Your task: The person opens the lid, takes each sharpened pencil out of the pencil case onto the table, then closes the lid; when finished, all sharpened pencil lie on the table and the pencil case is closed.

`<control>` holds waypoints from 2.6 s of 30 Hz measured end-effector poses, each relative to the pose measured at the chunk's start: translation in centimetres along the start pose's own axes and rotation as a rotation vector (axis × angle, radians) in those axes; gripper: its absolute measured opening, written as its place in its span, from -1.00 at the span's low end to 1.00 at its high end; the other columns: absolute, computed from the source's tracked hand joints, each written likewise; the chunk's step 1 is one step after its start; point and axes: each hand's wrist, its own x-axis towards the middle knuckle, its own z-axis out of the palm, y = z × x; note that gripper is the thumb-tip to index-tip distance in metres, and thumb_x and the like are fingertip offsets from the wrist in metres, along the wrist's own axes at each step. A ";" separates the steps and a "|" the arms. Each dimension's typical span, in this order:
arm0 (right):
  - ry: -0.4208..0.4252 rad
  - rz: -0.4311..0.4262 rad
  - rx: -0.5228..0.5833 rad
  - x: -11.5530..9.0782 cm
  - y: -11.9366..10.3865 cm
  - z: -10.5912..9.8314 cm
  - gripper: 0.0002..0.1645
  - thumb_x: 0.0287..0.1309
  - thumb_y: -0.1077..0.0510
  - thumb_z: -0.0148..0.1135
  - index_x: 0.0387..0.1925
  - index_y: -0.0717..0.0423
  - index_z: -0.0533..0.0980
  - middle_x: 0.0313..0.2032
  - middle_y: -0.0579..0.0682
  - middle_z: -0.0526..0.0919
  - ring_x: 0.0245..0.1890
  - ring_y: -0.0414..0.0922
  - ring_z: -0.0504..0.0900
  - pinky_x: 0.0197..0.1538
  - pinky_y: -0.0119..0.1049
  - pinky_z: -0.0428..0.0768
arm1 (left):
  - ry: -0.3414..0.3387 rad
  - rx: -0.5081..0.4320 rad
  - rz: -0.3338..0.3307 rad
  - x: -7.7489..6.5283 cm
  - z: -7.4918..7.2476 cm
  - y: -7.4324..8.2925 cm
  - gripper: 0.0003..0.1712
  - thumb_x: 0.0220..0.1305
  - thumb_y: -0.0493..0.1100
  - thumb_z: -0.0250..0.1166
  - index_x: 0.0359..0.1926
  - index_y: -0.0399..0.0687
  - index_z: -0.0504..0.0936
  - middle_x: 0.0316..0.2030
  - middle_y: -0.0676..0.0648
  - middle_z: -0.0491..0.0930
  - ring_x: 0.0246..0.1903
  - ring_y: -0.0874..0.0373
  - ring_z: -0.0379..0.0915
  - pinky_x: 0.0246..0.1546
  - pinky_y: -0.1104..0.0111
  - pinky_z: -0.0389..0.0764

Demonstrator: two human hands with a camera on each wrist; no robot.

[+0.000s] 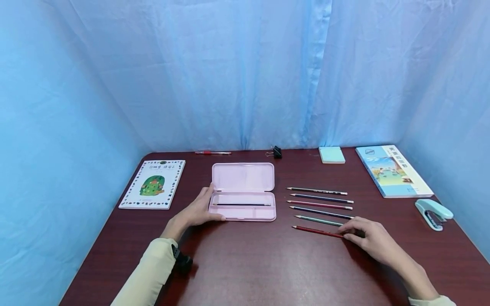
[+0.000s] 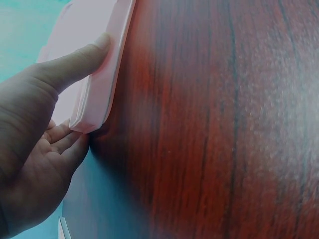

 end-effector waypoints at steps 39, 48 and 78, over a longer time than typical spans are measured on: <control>-0.356 -0.231 0.029 17.5 -11.9 9.0 -0.78 -0.06 0.41 0.14 -0.36 0.11 0.58 -0.41 -0.03 0.55 -0.35 -0.13 0.46 -0.20 -0.25 0.44 | 0.010 0.014 0.013 0.0 0.0 0.1 0.39 -0.18 0.22 0.46 0.44 -0.09 -0.28 0.29 -0.16 0.04 0.26 0.05 0.03 0.24 0.16 0.14; -0.238 -0.207 0.201 16.8 -11.3 8.4 -0.83 0.03 0.36 0.23 -0.30 0.14 0.60 -0.39 -0.04 0.62 -0.36 -0.23 0.51 -0.23 -0.32 0.50 | -0.002 0.005 0.001 0.0 -0.1 0.2 0.41 -0.20 0.25 0.46 0.44 -0.14 -0.26 0.28 -0.17 0.03 0.24 0.01 0.04 0.25 0.13 0.12; -0.121 0.103 0.195 -0.3 -0.9 -0.4 -0.86 0.11 0.08 0.25 -0.28 -0.25 0.61 -0.32 -0.30 0.60 -0.35 -0.36 0.48 -0.30 -0.42 0.45 | 0.021 0.002 0.036 -0.2 0.1 0.1 0.37 -0.17 0.22 0.45 0.44 -0.13 -0.25 0.27 -0.17 0.07 0.23 0.03 0.07 0.23 0.12 0.15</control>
